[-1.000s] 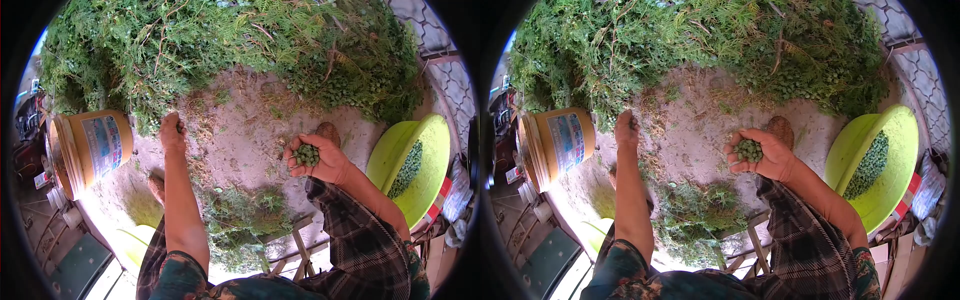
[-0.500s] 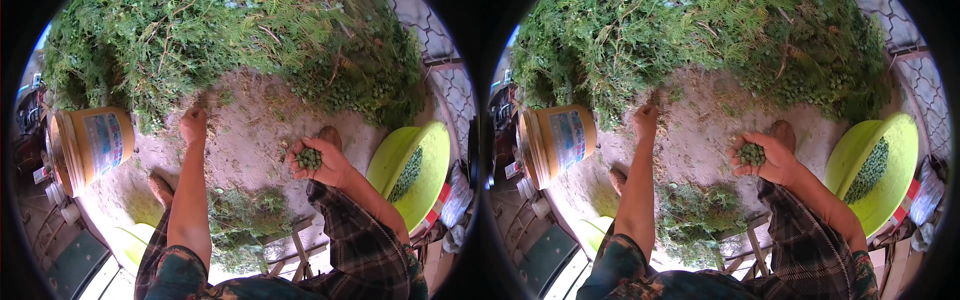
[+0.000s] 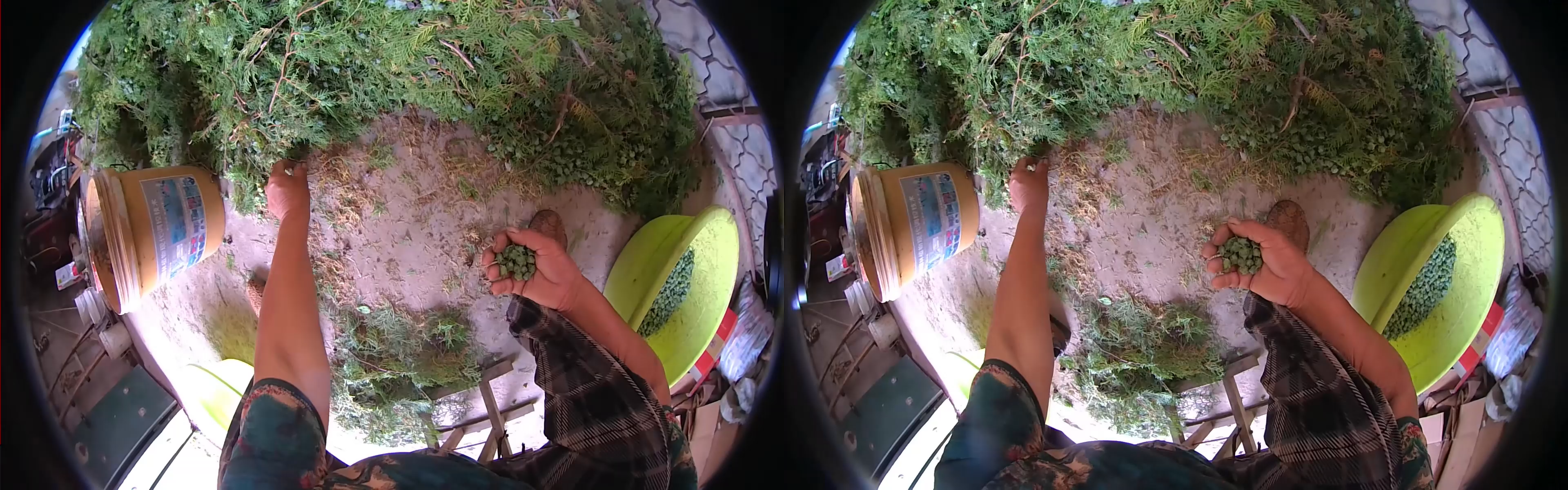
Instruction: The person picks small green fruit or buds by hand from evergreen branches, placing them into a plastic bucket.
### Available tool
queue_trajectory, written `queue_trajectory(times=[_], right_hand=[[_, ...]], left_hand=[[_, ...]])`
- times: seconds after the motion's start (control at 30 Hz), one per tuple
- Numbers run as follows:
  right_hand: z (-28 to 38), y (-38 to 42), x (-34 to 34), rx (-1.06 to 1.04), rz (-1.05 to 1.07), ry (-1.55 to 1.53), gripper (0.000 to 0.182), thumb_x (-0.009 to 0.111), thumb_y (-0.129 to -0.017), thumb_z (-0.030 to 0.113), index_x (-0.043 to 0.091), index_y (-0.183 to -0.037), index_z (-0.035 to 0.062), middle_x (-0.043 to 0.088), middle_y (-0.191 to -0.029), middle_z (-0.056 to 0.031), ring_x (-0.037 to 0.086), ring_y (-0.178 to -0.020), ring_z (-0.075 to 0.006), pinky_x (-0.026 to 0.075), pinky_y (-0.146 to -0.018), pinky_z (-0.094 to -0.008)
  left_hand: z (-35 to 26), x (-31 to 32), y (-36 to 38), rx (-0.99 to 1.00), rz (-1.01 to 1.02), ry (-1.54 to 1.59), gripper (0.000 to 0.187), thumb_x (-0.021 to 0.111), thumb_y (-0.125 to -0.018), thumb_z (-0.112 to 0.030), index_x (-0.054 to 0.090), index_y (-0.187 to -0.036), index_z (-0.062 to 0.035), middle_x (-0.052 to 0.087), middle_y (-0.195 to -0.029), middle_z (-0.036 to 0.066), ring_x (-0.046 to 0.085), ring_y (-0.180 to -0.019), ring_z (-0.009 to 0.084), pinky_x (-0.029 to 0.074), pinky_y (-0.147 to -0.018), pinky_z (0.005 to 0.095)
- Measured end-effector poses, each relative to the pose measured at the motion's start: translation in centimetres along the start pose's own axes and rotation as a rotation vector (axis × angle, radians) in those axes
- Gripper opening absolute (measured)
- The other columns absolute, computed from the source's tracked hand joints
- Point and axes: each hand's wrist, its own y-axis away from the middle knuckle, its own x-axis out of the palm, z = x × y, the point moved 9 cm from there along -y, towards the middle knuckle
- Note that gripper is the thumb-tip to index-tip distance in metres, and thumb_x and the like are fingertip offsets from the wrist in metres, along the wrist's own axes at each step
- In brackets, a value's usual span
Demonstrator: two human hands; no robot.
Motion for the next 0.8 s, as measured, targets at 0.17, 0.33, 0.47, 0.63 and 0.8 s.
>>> queue_trajectory(times=[0.17, 0.33, 0.47, 0.63, 0.8], right_hand=[[-0.1, -0.3, -0.3, 0.022, -0.02, -0.021, 0.026, 0.047, -0.092, 0.026, 0.058, -0.09, 0.003, 0.06, -0.094, -0.0157, 0.062, -0.08, -0.0264, 0.054, -0.071, -0.0437], [0.0, -0.3, -0.3, 0.024, -0.025, 0.004, 0.026, 0.045, -0.093, 0.026, 0.057, -0.09, 0.0033, 0.061, -0.094, -0.0156, 0.062, -0.08, -0.0264, 0.054, -0.071, -0.0438], [-0.3, -0.3, -0.1, 0.039, -0.005, -0.01, 0.026, 0.043, -0.094, 0.026, 0.057, -0.09, 0.0041, 0.061, -0.094, -0.0152, 0.062, -0.08, -0.0262, 0.053, -0.072, -0.0438], [-0.5, 0.1, 0.0, 0.032, -0.001, -0.016, 0.026, 0.044, -0.094, 0.027, 0.057, -0.09, 0.0042, 0.06, -0.095, -0.0152, 0.061, -0.08, -0.0257, 0.053, -0.071, -0.0434], [-0.3, 0.1, -0.6, 0.024, -0.031, -0.01, 0.026, 0.044, -0.094, 0.027, 0.057, -0.09, 0.0041, 0.059, -0.097, -0.0158, 0.061, -0.08, -0.0258, 0.053, -0.071, -0.0428]], left_hand=[[2.8, 1.2, 0.9, -0.045, 0.015, 0.116, 0.028, 0.065, -0.076, -0.031, 0.069, -0.089, -0.006, 0.067, -0.087, 0.017, 0.065, -0.077, 0.0306, 0.05, -0.07, 0.0408], [7.1, 3.6, 5.8, -0.598, 0.374, 1.257, 0.028, 0.06, -0.08, -0.024, 0.061, -0.099, -0.0042, 0.061, -0.077, 0.007, 0.053, -0.06, 0.0193, 0.044, -0.053, 0.0321], [4.4, 1.8, 7.6, -0.757, 0.453, 1.749, 0.02, 0.055, -0.084, -0.023, 0.054, -0.093, -0.0058, 0.054, -0.077, 0.005, 0.048, -0.062, 0.015, 0.038, -0.049, 0.026], [7.6, 1.9, 5.5, -0.711, 0.248, 0.921, 0.015, 0.064, -0.079, -0.021, 0.061, -0.083, -0.0063, 0.055, -0.063, 0.003, 0.047, -0.055, 0.0115, 0.037, -0.048, 0.0252], [7.9, 3.5, 2.6, -0.275, 0.095, 0.52, 0.025, 0.073, -0.067, -0.023, 0.069, -0.082, -0.0029, 0.066, -0.073, 0.007, 0.059, -0.062, 0.0162, 0.048, -0.062, 0.0294]])
